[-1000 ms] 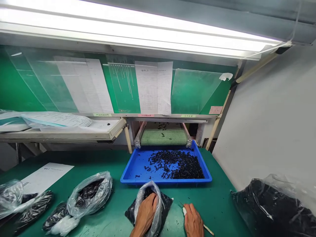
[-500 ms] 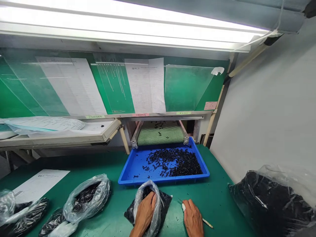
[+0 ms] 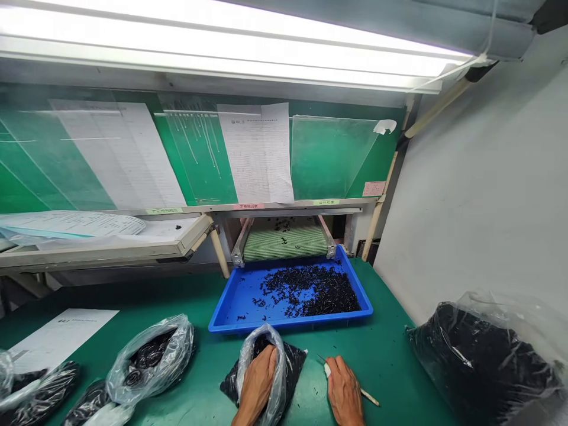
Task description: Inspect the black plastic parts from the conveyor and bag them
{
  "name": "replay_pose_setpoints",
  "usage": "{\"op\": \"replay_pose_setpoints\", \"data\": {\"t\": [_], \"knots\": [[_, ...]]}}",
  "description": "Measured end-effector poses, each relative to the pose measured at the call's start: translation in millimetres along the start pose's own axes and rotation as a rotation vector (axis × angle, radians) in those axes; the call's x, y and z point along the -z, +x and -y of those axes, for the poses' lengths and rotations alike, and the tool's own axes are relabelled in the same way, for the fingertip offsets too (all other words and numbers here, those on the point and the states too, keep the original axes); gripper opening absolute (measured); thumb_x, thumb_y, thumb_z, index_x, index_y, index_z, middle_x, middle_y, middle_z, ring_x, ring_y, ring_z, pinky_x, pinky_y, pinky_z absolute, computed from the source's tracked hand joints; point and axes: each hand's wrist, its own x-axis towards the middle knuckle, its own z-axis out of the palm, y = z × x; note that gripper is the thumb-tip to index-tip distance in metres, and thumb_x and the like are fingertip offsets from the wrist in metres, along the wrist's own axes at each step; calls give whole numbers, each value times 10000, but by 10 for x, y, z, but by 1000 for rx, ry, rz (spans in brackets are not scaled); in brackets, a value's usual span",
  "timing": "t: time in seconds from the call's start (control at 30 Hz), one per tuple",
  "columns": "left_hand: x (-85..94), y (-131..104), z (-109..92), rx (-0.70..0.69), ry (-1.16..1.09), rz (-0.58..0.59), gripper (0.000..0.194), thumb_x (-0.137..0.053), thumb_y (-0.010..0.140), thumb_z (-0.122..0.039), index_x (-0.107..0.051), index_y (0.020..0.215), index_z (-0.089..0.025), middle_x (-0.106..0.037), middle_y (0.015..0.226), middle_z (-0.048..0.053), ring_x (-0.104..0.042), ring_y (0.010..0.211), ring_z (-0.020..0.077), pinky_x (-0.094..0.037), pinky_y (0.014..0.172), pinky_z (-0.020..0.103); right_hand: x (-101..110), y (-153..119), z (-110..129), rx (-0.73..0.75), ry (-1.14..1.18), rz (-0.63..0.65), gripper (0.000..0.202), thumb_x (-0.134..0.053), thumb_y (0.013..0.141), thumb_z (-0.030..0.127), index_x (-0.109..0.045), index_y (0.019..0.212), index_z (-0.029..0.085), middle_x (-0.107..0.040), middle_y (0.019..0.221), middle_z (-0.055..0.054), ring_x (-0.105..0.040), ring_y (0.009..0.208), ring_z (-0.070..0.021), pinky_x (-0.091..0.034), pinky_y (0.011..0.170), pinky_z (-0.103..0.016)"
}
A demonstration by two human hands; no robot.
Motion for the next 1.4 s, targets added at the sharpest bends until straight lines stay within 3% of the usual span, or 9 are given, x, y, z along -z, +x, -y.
{"op": "replay_pose_setpoints", "data": {"t": [0.3,0.6,0.93,1.17,1.4], "knots": [[36,3,-62,20,-18,13,361,-280,883,-408,-570,717,-270,-642,756,78,-588,760,293,-381,717,394,-27,-7,-11,-2,6,-46,369,-368,859,198,-651,1086,261,-670,1090,-79,-660,900,-218,-522,663,-266],[34,16,-43,43,52,23,364,-253,891,-382,-557,710,-298,-650,761,45,-599,758,275,-403,711,384,31,45,-69,10,55,34,376,-400,836,179,-644,1099,291,-675,1081,-66,-671,857,-211,-524,639,-242],[1,22,19,28,97,42,388,-241,898,-374,-609,879,-252,-685,881,84,-618,845,272,-419,768,379,18,36,-60,3,51,13,363,-392,842,162,-637,1085,276,-669,1048,-71,-664,823,-186,-504,633,-227],[40,-10,-3,1,-65,15,320,-332,887,-400,-611,857,-248,-675,880,70,-608,860,262,-420,800,380,133,59,8,17,77,-3,365,-361,846,134,-629,1061,257,-668,990,-67,-658,805,-174,-496,641,-220],[28,-99,41,82,-188,-63,337,-330,848,-274,-592,1046,-200,-647,1049,94,-577,1019,243,-408,927,398,-76,-12,-117,22,118,-9,354,-382,846,201,-658,1060,260,-680,1035,-73,-666,814,-191,-515,638,-233]]}}
